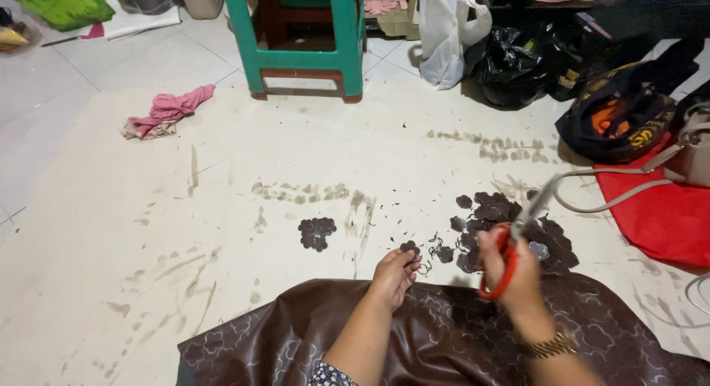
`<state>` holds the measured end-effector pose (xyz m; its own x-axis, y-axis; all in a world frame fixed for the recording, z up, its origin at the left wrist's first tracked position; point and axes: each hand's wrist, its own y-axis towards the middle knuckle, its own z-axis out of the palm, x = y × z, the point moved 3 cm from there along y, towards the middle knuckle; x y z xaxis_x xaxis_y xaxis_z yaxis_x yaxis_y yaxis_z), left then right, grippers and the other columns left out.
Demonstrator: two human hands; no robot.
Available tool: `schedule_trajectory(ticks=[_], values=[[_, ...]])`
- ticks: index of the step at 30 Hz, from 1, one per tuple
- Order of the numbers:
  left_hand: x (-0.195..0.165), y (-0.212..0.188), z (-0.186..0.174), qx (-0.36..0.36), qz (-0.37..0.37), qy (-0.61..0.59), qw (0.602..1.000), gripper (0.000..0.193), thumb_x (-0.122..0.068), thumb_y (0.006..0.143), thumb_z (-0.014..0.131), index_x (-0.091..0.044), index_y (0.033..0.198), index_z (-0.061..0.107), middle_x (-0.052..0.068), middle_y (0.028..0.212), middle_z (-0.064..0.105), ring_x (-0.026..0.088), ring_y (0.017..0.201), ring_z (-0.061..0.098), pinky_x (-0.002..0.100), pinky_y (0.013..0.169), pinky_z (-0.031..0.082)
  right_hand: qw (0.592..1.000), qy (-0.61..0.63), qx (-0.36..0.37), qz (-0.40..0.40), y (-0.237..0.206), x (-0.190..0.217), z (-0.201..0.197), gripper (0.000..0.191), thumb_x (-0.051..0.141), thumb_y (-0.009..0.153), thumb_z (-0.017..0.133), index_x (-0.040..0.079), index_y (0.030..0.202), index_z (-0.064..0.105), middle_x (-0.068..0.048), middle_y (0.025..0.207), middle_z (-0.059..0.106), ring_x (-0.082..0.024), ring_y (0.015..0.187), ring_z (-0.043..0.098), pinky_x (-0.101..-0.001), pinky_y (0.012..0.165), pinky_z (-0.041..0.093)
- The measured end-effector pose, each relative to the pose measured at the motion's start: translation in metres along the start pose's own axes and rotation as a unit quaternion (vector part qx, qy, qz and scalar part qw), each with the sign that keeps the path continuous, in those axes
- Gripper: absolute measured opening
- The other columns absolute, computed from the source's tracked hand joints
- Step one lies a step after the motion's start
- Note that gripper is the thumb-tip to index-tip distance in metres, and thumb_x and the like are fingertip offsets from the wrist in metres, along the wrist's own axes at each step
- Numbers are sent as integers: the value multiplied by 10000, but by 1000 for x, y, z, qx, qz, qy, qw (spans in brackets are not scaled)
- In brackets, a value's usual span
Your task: The person sits on the floor and uses red-handled scissors to cut small flower-shaped pieces from a dark brown patterned fabric. The cut shapes are placed in a pile on the floor as the person continues cutting additional pieces.
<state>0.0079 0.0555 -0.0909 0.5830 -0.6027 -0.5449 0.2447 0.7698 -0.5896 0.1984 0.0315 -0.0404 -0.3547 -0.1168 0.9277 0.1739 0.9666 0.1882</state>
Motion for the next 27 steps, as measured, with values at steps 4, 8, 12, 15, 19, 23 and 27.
schedule_trajectory(ticks=[4,8,12,15,19,23,27], values=[[1,4,-1,-9,-17,5,1000,148,-91,962,630,-99,1110,623,40,942,734,93,756,642,233,611,479,995,75,-57,-41,-15,9,-32,274,319,1025,587,91,889,519,-13,734,528,-91,642,514,-243,579,447],[1,8,0,9,-11,10,1000,217,-103,975,632,-39,1180,602,42,959,741,83,759,637,236,615,467,905,389,-89,149,-6,-19,-51,308,337,1056,630,114,867,532,-11,708,508,-87,584,474,-233,531,399],[1,7,-1,6,-25,-3,1000,263,-88,968,612,-80,1228,571,51,970,734,101,770,647,263,642,470,823,474,-97,298,-1,-40,-49,330,348,1049,677,144,838,526,18,679,498,-90,574,464,-223,523,389],[2,6,-2,8,-28,-8,1000,270,-95,967,617,-49,1231,581,46,964,730,99,762,645,265,641,479,851,404,-164,294,-6,-37,-48,294,279,1039,665,108,845,526,-25,691,526,-143,607,526,-240,592,457],[1,7,-1,8,-36,-22,999,303,-86,962,618,-57,1258,562,54,960,728,108,766,646,264,638,485,933,245,-256,-70,-15,-2,-73,318,319,1132,631,71,961,527,-56,801,570,-164,696,587,-307,702,546],[2,8,-3,8,-32,-27,999,316,-82,972,631,-44,1272,540,57,963,722,113,777,644,266,639,494,899,156,-307,-272,-31,-3,-120,346,344,1166,647,63,1063,474,-64,875,543,-176,759,567,-311,755,506],[4,11,-6,-8,-38,-18,999,310,-81,959,625,-89,1260,551,57,968,731,112,782,646,265,641,489,874,61,-319,-362,-54,-29,-166,375,363,1050,690,83,1039,440,-64,891,509,-195,770,548,-324,778,490]])
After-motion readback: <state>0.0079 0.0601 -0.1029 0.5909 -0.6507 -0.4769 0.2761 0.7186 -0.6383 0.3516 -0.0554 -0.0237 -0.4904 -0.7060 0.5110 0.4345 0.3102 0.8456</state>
